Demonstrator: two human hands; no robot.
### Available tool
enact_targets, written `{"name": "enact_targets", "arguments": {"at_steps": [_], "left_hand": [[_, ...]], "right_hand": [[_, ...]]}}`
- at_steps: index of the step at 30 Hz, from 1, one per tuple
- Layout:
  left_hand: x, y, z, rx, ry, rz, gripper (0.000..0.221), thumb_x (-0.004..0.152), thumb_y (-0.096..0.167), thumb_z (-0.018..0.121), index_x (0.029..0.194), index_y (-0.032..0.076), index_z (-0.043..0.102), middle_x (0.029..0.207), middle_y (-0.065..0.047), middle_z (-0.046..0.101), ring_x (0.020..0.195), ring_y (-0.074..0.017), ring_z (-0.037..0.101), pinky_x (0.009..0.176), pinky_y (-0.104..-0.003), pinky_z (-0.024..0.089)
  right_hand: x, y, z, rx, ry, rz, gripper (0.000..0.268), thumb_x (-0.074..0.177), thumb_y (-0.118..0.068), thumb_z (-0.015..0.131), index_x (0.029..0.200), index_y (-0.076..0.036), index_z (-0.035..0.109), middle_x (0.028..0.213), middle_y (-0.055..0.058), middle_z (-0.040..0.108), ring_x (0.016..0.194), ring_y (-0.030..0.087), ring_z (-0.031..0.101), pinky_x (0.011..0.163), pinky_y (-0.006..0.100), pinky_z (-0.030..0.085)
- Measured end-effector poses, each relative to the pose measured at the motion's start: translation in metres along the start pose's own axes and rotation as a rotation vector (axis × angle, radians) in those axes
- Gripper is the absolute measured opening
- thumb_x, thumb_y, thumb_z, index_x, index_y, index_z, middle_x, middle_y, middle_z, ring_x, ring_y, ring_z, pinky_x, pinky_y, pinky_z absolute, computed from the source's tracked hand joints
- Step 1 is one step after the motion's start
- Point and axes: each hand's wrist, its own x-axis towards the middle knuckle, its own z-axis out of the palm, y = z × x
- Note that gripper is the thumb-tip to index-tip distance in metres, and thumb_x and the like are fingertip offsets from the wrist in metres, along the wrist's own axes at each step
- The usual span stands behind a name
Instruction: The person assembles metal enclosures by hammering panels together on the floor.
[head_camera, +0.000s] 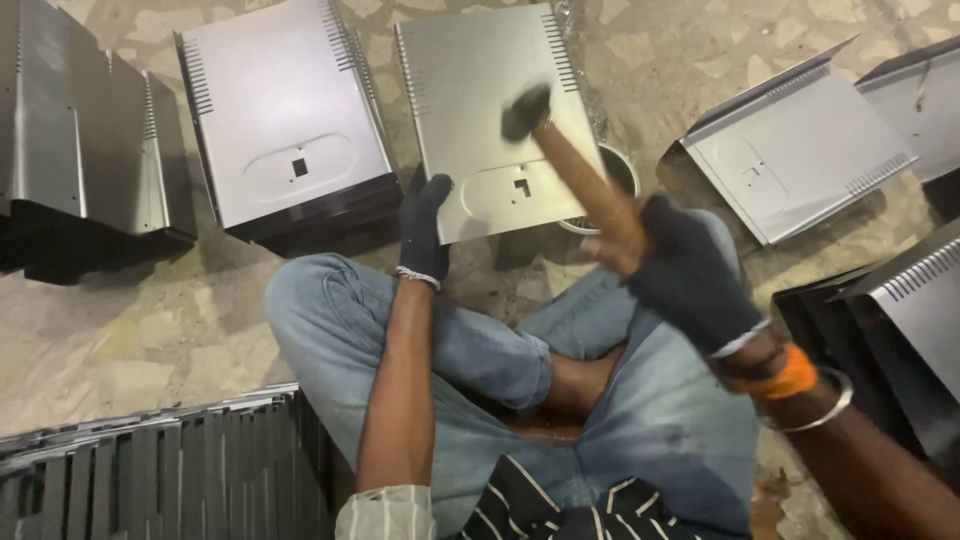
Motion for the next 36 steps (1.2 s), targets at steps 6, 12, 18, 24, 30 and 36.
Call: {"name": "enact_targets", "arguments": {"at_steps": [6,12,18,24,30,36], "left_hand": [[0.007,-0.015,-0.006,-0.039,0.026,-0.011,0.051,0.091,0.01,0.069,0.139,-0.003,0.061,0.113,-0.007,0.069,0.096,-0.0167,0.066,0.085,-0.03,0.055],[0.009,-0.011,-0.004,-0.033,0.019,0.009,0.051,0.091,0.01,0.069,0.14,-0.002,0.059,0.115,-0.007,0.069,0.096,-0.0166,0.066,0.084,-0.031,0.056],[0.005,-0.006,-0.003,-0.012,-0.003,0.053,0.051,0.093,0.011,0.07,0.141,-0.004,0.061,0.118,-0.009,0.07,0.099,-0.0178,0.066,0.086,-0.031,0.056],[0.007,-0.019,-0.01,-0.043,0.016,0.014,0.05,0.09,0.01,0.069,0.138,-0.003,0.06,0.114,-0.009,0.07,0.095,-0.0182,0.067,0.082,-0.032,0.056],[0.007,-0.017,-0.01,-0.021,-0.014,0.065,0.05,0.092,0.011,0.068,0.139,-0.003,0.06,0.116,-0.007,0.069,0.098,-0.0159,0.066,0.086,-0.03,0.055],[-0.014,0.004,0.002,-0.018,-0.015,0.039,0.051,0.092,0.013,0.069,0.139,-0.002,0.059,0.119,-0.008,0.068,0.101,-0.0179,0.065,0.089,-0.032,0.054]], "right_hand": [[-0.004,0.067,-0.048,-0.06,0.15,0.01,0.035,0.098,-0.032,0.067,0.117,-0.004,0.06,0.086,0.015,0.07,0.078,0.024,0.069,0.073,0.036,0.057],[-0.023,0.117,0.043,-0.356,0.274,-0.394,0.018,0.099,-0.023,0.061,0.106,-0.007,0.06,0.093,0.011,0.064,0.091,0.027,0.062,0.083,0.044,0.051],[-0.008,-0.016,-0.007,0.088,-0.145,0.292,0.033,0.084,-0.03,0.071,0.096,-0.002,0.059,0.06,0.013,0.065,0.045,0.023,0.064,0.042,0.037,0.049],[0.017,-0.008,-0.055,0.512,0.238,-0.472,0.024,0.105,-0.03,0.063,0.1,-0.006,0.063,0.081,0.004,0.067,0.068,0.013,0.069,0.058,0.027,0.058],[-0.026,0.094,0.065,-0.732,0.458,-0.556,0.036,0.104,-0.035,0.057,0.11,0.0,0.063,0.092,0.019,0.071,0.082,0.028,0.072,0.082,0.041,0.058],[-0.022,0.001,0.024,0.072,-0.224,0.343,0.041,0.083,-0.034,0.075,0.094,0.005,0.064,0.061,0.011,0.065,0.05,0.022,0.065,0.047,0.04,0.051]]}}
